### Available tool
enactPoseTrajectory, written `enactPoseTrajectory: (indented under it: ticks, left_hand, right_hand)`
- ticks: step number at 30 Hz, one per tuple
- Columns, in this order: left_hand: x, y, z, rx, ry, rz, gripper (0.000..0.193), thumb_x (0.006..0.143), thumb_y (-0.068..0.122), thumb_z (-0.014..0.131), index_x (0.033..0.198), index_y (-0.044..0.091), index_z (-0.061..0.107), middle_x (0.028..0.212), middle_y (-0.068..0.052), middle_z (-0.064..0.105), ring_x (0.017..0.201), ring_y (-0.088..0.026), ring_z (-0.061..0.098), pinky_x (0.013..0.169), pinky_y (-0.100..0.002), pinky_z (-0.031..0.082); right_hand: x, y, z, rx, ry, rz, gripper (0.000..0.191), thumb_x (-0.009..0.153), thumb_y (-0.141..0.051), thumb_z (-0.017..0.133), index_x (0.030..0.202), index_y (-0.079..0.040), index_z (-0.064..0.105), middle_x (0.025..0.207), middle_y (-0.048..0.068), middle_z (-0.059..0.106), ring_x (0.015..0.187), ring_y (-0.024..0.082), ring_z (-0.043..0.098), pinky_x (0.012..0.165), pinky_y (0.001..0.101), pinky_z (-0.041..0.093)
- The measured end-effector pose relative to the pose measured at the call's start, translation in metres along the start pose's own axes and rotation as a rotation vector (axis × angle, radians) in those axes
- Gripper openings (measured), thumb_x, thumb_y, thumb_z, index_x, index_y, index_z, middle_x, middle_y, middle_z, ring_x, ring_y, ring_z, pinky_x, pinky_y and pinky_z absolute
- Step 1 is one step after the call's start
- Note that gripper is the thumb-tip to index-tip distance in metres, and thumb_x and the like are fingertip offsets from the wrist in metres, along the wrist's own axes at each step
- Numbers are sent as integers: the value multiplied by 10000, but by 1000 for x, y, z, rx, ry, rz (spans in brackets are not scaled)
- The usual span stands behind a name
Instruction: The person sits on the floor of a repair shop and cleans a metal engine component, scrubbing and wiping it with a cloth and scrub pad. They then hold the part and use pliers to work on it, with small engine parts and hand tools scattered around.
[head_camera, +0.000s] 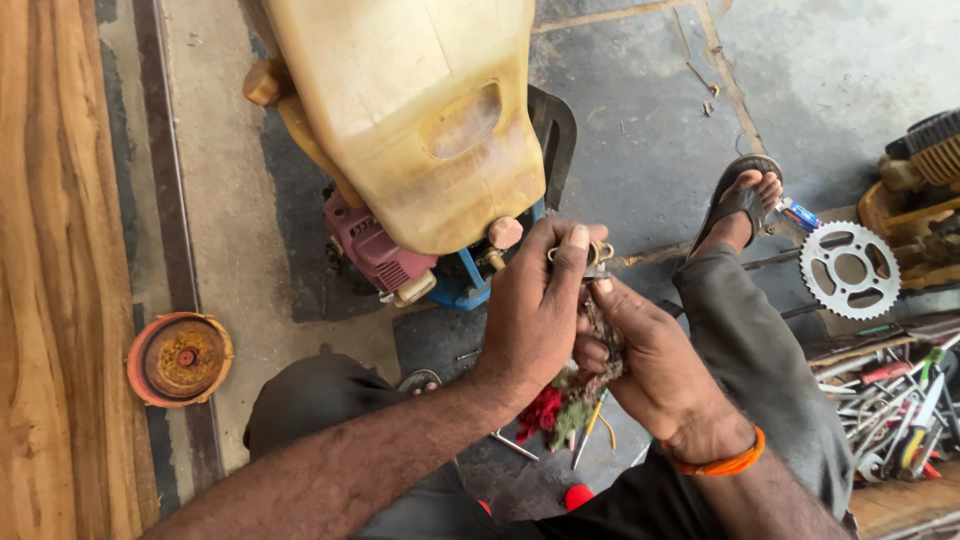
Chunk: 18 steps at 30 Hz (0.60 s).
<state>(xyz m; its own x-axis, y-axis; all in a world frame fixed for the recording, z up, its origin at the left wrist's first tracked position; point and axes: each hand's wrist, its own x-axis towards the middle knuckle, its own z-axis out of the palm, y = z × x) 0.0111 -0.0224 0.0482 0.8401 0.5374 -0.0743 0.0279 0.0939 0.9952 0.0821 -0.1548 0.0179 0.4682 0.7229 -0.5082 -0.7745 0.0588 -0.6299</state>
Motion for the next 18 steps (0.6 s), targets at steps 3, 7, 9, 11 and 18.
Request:
enactPoseTrajectory:
  ticks: [3, 7, 9, 11, 18]
  left_hand:
    - [0, -10, 2, -96, -37, -62, 363, 1119, 316, 443, 1188, 24, 648, 920, -76, 656, 647, -104, 529, 589, -277, 478]
    - [5, -23, -3, -53, -99, 247, 454, 1149, 332, 382, 1362, 1, 607, 1244, -112, 695, 1134, -158, 639, 1008, -297, 504]
    - [8, -25, -7, -123, -199, 241, 543, 1175, 431, 350, 1369, -13, 595, 1285, -102, 665, 1211, -173, 611, 1060, -301, 457]
    - [12, -23, -11, -90, -276, 117, 657, 1128, 533, 333, 1344, -17, 620, 1236, -93, 685, 1183, -173, 633, 1045, -302, 463]
    - [30, -13, -27, 357, -413, -449, 944, 892, 786, 242, 1006, 20, 782, 732, -123, 715, 649, -221, 709, 625, -372, 595]
  right_hand:
    - [-1, -6, -1, -22, 4, -7, 278, 1031, -232, 493, 1203, -54, 618, 874, 26, 612, 648, 88, 449, 569, 244, 390]
    - [-3, -13, -7, -140, -32, -155, 237, 1076, -196, 517, 1193, -9, 604, 906, 23, 616, 693, 76, 476, 604, 232, 397]
    - [-7, -19, -9, -409, 76, -255, 263, 1091, -209, 517, 1190, -3, 647, 853, 8, 602, 669, 71, 474, 587, 240, 380]
    - [-12, -23, -9, -746, 143, -384, 258, 1077, -204, 545, 1191, -9, 669, 840, 3, 623, 698, 78, 507, 615, 258, 415]
    - [-30, -20, 11, -1756, -6, -852, 341, 896, -184, 734, 1214, -76, 680, 927, 95, 693, 753, 254, 676, 672, 373, 518]
